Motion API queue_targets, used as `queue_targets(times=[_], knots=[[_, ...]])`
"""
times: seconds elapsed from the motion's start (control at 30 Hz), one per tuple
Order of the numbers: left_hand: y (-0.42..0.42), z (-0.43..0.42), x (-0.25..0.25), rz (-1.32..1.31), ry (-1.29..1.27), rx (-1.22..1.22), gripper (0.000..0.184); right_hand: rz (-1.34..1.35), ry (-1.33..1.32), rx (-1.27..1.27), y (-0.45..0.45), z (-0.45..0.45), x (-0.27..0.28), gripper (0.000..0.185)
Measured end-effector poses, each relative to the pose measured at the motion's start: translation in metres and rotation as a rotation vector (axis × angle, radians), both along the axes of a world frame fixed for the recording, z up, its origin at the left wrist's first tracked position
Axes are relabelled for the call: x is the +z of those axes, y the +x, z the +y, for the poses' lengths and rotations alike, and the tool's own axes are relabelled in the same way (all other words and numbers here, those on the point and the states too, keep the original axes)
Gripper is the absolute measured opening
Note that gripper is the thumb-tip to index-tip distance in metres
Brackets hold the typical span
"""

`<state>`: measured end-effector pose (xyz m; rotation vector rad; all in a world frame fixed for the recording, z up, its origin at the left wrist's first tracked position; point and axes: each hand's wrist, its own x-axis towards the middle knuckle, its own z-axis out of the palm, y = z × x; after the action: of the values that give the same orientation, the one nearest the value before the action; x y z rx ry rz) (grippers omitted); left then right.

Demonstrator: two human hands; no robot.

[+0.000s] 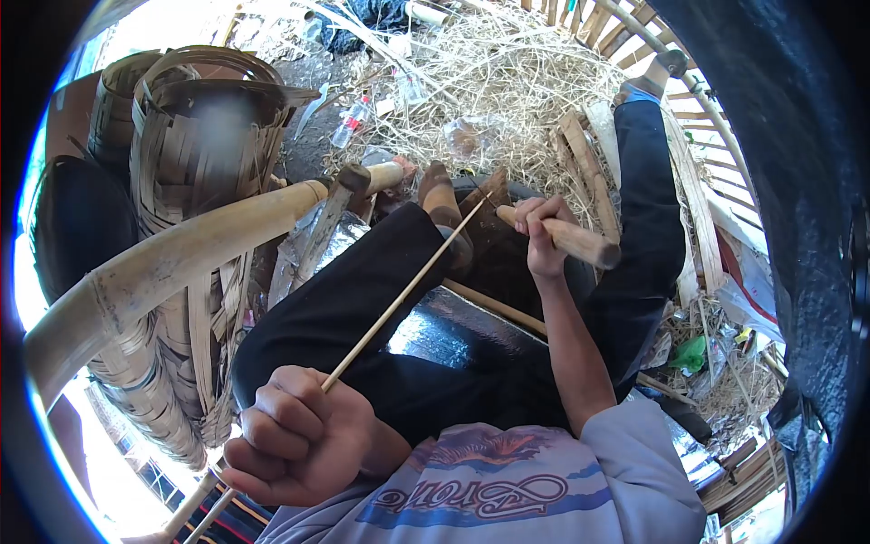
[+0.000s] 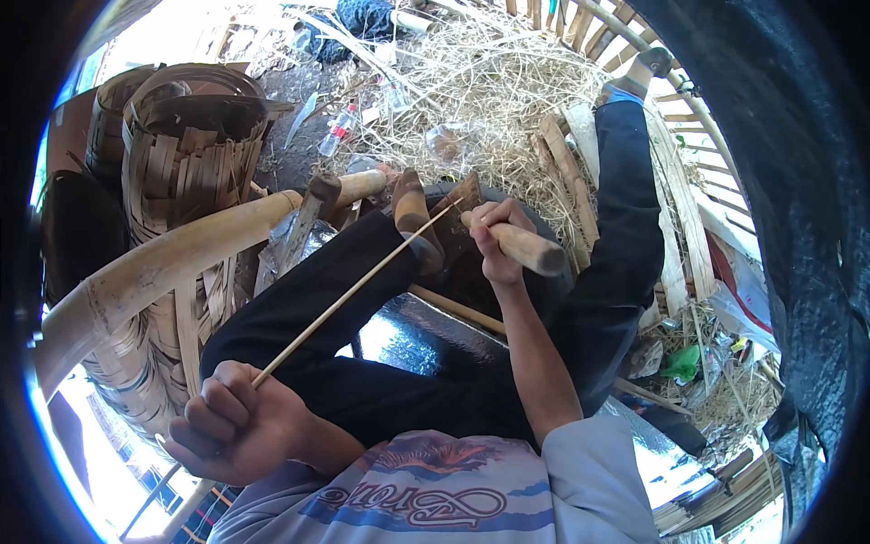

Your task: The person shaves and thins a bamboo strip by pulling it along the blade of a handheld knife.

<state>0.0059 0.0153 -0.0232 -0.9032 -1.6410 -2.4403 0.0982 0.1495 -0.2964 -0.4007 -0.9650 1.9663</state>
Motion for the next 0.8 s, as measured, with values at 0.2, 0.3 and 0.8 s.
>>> queue_targets(times=[0.2,0.3,0.8], knots=[[0.001,0.002,-0.001,-0.015,0.026,0.003,0.045,-0.375,0.278,-0.056,-0.001,-0.005,-0.019,0.022],[0.000,-0.001,0.000,-0.019,0.009,0.023,0.045,-0.028,0.002,-0.023,-0.002,-0.003,-0.003,0.018],[-0.003,0.004,-0.006,-0.113,0.167,0.250,0.041,-0.196,-0.405,-0.301,0.035,0.018,-0.055,0.013]])
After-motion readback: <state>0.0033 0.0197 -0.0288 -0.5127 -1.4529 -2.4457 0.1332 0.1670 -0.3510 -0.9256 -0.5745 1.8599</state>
